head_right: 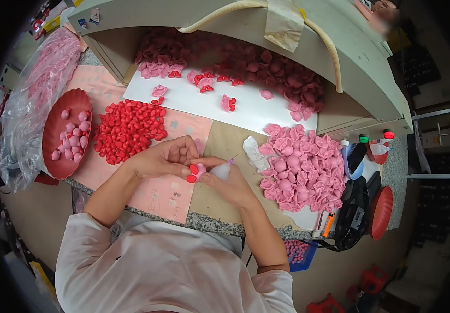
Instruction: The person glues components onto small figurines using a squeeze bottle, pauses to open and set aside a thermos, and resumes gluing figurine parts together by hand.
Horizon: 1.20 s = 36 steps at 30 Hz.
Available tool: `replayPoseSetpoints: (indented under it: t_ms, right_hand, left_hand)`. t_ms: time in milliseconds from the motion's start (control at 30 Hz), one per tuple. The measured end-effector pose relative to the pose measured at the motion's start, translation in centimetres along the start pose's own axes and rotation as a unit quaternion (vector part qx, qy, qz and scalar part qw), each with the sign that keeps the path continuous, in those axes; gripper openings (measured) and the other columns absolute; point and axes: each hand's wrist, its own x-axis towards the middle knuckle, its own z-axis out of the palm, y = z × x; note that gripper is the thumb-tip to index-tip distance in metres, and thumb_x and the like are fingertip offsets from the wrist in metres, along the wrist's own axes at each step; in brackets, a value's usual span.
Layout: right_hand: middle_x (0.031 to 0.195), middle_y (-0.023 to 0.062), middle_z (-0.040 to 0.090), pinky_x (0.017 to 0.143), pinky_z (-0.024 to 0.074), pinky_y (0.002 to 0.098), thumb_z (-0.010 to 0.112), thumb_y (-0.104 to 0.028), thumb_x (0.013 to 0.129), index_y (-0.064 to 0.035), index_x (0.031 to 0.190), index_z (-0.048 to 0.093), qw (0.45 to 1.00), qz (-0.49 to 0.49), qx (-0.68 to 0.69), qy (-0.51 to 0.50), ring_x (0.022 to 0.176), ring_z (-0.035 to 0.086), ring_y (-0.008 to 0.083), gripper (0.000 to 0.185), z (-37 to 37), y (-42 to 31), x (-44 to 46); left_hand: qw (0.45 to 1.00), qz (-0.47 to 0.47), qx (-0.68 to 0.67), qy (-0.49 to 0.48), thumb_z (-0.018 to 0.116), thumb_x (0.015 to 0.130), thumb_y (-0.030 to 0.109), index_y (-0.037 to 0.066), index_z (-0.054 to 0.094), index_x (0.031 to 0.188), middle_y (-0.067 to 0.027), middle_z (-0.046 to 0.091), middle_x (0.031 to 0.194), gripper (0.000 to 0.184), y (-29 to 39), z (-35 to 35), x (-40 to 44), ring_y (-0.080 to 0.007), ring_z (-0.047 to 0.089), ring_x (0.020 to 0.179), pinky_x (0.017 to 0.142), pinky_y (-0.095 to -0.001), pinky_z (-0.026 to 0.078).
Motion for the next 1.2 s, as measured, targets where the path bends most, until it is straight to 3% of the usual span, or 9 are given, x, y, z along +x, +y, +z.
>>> replayPoseSetpoints:
  t_ms: [167,267,333,667,1200]
  right_hand:
    - [0.119,0.0125,0.057,0.096,0.0424,0.0342,0.065,-0.014,0.086,0.0005,0.117,0.055,1.000,0.010,-0.018,0.000,0.110,0.054,0.0190,0.035,0.06,-0.10,0.08]
    - [0.120,0.0122,0.057,0.097,0.0422,0.0340,0.066,-0.014,0.085,0.0003,0.116,0.055,1.000,0.014,-0.019,-0.003,0.110,0.054,0.0188,0.036,-0.06,-0.03,0.03]
    - [0.120,0.0121,0.057,0.097,0.0420,0.0339,0.066,-0.014,0.085,0.0003,0.116,0.055,1.000,0.009,-0.021,-0.006,0.111,0.053,0.0186,0.036,-0.05,0.02,0.03]
    - [0.120,0.0130,0.057,0.097,0.0420,0.0332,0.067,-0.012,0.084,0.0000,0.116,0.056,0.999,0.010,-0.050,-0.003,0.110,0.054,0.0183,0.035,0.22,-0.14,0.11]
    - [0.120,0.0111,0.057,0.096,0.0417,0.0319,0.068,-0.014,0.083,-0.0003,0.116,0.056,0.999,0.020,-0.048,0.003,0.109,0.054,0.0166,0.037,0.26,-0.12,0.22]
  left_hand:
    - [1.000,-0.008,-0.003,0.007,0.066,0.079,-0.005,0.005,0.045,0.100,-0.0021,0.055,0.095,0.032,-0.13,-0.08,-0.05,-0.0080,0.055,0.087,0.076,-0.0228,0.047]
    - [1.000,-0.002,-0.004,0.002,0.066,0.081,-0.001,0.007,0.048,0.102,0.0016,0.050,0.088,0.029,-0.07,0.04,-0.10,-0.0051,0.049,0.081,0.072,-0.0192,0.045]
    - [1.000,-0.009,-0.010,0.009,0.068,0.079,-0.003,0.006,0.045,0.099,-0.0013,0.054,0.094,0.032,-0.04,0.02,-0.12,-0.0076,0.053,0.085,0.075,-0.0223,0.046]
    - [0.999,-0.027,-0.025,0.006,0.069,0.077,-0.003,0.006,0.046,0.097,-0.0015,0.054,0.093,0.033,0.11,-0.16,-0.18,-0.0082,0.053,0.084,0.074,-0.0225,0.046]
    - [1.000,-0.023,-0.015,-0.001,0.066,0.081,0.000,0.006,0.048,0.101,-0.0008,0.054,0.090,0.028,-0.01,-0.51,-0.13,-0.0071,0.054,0.083,0.074,-0.0219,0.049]
